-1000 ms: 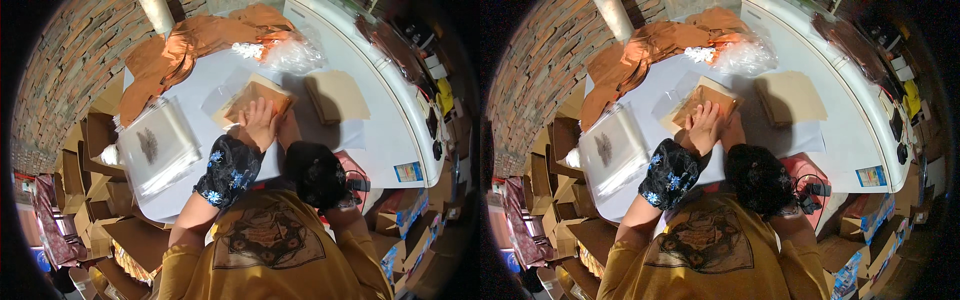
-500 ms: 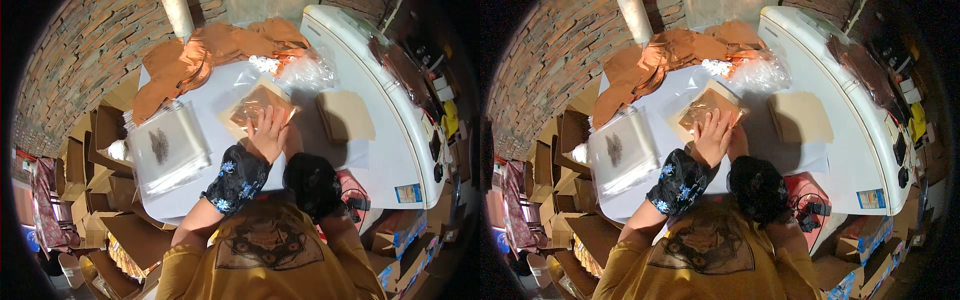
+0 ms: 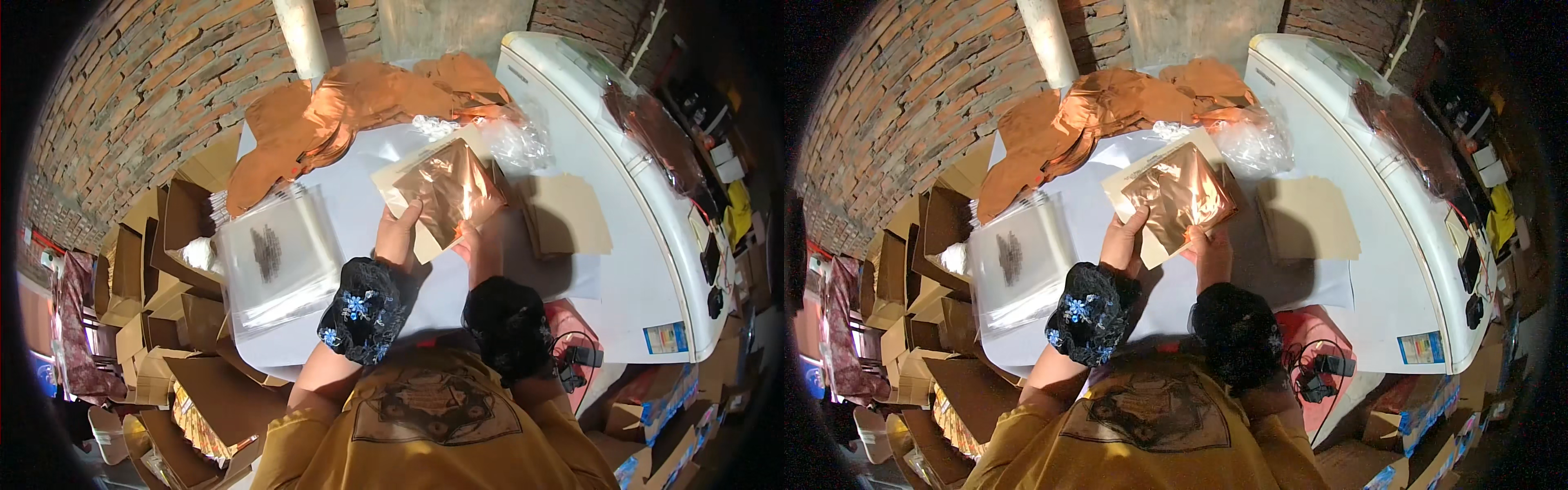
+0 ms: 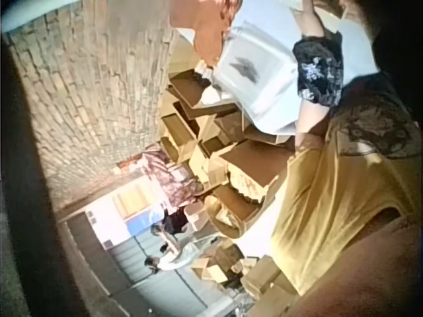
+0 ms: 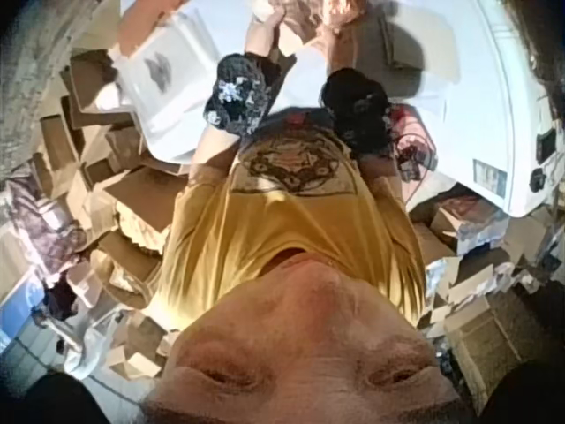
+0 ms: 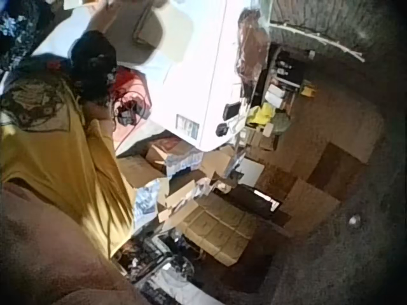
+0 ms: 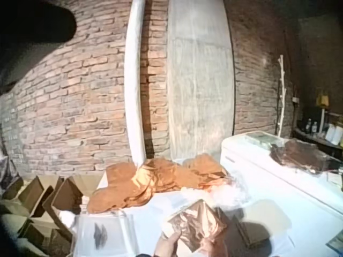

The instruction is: The person folds a foil balloon by hand, places it onto a cardboard backing card, and inserts them into a plastic packaging sleeve.

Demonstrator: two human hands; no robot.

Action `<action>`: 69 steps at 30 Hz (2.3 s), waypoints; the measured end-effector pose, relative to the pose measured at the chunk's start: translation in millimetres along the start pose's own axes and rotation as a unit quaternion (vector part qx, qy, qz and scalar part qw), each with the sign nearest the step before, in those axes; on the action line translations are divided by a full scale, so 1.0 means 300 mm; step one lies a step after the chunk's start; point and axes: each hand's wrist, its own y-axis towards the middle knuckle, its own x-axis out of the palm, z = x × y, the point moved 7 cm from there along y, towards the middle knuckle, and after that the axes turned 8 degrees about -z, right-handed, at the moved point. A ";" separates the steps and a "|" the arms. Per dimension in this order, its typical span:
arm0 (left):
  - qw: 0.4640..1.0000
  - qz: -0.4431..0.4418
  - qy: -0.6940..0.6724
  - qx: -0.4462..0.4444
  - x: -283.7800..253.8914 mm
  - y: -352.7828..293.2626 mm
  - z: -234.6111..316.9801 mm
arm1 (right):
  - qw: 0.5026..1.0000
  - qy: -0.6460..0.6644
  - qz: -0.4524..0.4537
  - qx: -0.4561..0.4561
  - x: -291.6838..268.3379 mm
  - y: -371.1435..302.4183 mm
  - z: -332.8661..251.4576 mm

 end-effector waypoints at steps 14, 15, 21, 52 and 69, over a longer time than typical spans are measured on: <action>0.723 0.030 0.621 0.300 0.059 -0.147 0.420 | 0.978 -0.163 -0.117 0.063 -0.158 -0.051 -0.056; 0.665 -0.030 0.681 0.304 0.121 -0.109 0.447 | 0.971 -0.175 -0.143 0.077 -0.145 -0.061 -0.055; 0.693 -0.349 0.600 -0.196 0.232 0.125 0.187 | 0.921 -0.242 -0.274 0.133 -0.126 -0.115 -0.040; 0.886 0.147 0.366 0.245 -0.156 -0.125 0.365 | 0.988 -0.042 -0.097 0.112 -0.157 -0.132 -0.041; 0.986 0.064 0.103 -0.114 -0.019 -0.304 -0.169 | 0.994 0.028 0.013 0.103 -0.162 -0.111 0.083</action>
